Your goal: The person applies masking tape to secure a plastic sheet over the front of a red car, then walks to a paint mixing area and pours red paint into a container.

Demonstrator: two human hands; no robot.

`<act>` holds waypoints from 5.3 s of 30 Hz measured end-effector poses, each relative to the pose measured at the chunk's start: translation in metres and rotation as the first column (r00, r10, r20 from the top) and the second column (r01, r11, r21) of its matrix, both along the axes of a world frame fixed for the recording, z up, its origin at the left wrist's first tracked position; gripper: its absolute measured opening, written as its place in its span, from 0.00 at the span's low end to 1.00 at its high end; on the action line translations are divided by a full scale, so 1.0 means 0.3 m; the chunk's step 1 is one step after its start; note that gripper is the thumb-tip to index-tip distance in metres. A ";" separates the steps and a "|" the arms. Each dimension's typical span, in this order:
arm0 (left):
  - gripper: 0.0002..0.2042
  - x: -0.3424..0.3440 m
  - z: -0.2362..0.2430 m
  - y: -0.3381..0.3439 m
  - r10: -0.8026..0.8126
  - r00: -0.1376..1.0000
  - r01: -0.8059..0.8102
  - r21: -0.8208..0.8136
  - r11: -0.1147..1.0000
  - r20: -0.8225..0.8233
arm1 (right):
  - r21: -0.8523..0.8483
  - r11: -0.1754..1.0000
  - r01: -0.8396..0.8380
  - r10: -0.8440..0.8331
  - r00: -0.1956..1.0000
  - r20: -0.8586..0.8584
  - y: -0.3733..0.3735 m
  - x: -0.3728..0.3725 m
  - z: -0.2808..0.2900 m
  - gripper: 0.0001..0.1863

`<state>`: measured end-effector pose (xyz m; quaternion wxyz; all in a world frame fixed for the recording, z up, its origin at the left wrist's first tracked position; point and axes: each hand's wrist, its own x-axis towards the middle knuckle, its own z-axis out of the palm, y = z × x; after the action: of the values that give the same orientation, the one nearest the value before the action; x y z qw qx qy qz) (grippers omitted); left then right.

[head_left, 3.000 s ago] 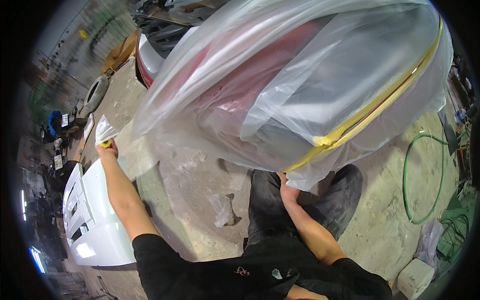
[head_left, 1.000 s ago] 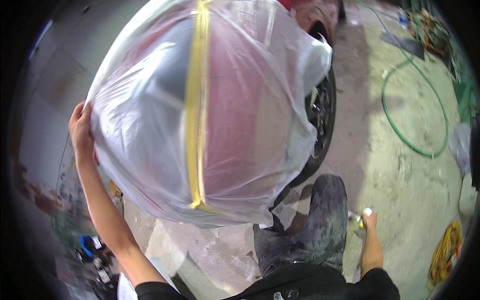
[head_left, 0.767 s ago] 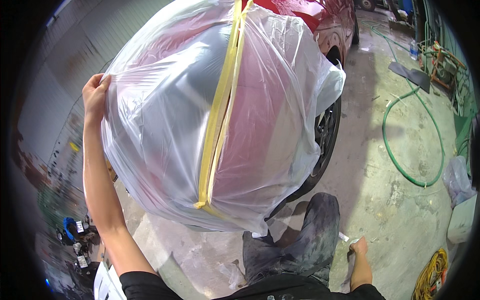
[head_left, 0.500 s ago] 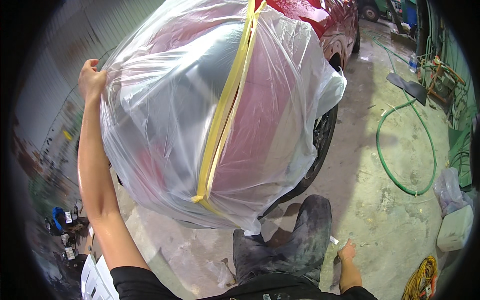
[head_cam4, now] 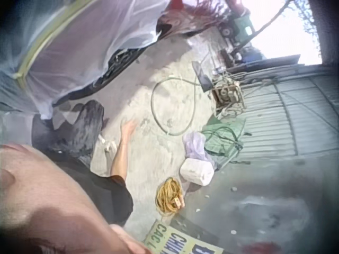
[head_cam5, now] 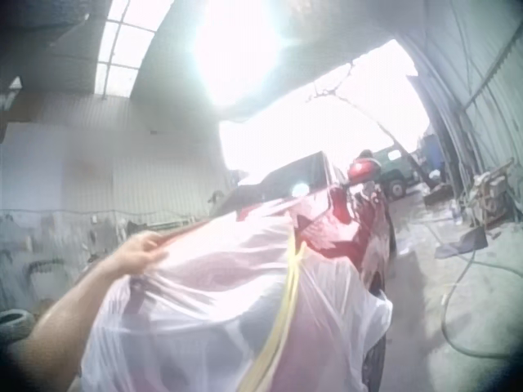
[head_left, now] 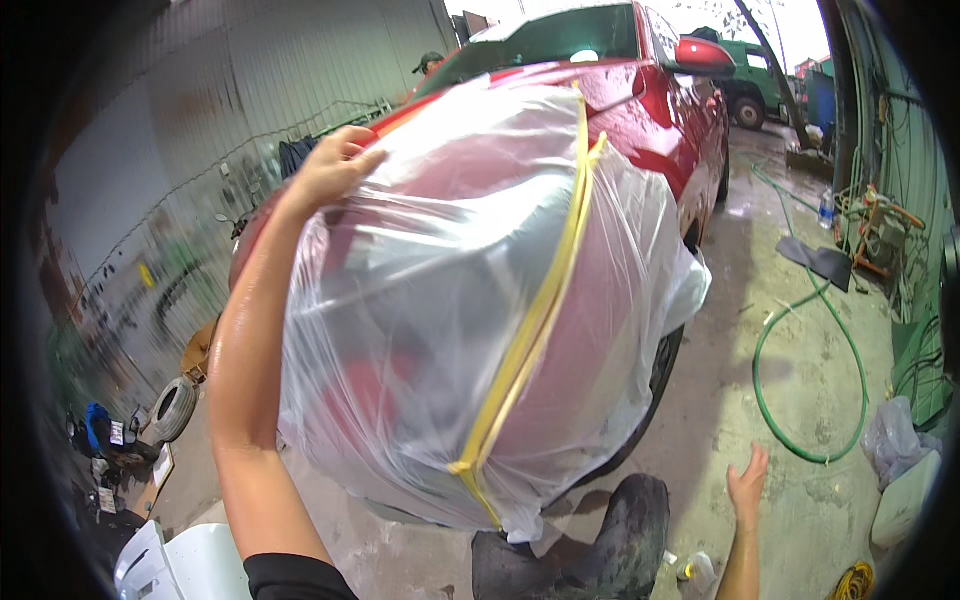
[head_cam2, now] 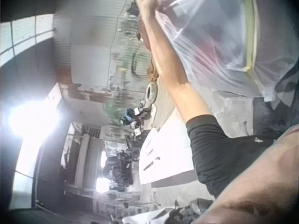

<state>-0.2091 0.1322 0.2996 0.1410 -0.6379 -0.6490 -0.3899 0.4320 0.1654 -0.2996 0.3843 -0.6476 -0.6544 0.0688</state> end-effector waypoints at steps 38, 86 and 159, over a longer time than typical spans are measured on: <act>0.16 -0.369 0.247 0.053 0.602 0.778 -0.610 0.445 0.656 0.179 | 0.340 0.829 -0.444 0.537 0.802 -0.261 -0.236 -0.342 0.986 0.18; 0.10 -0.526 0.061 -0.173 -0.162 0.880 0.166 0.029 0.986 0.447 | 0.517 0.453 -0.726 0.890 0.401 -0.216 0.291 -1.902 2.284 0.21; 0.07 0.011 0.350 -0.053 -0.165 0.921 0.244 0.191 0.951 -0.353 | 0.746 0.371 -0.553 0.448 0.810 0.378 -0.014 -1.526 2.143 0.23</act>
<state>-0.2058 0.1164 0.4045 0.2801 -0.7385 -0.4953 -0.3617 -0.0259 0.1611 0.3431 0.5660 -0.1592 -0.7905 -0.1716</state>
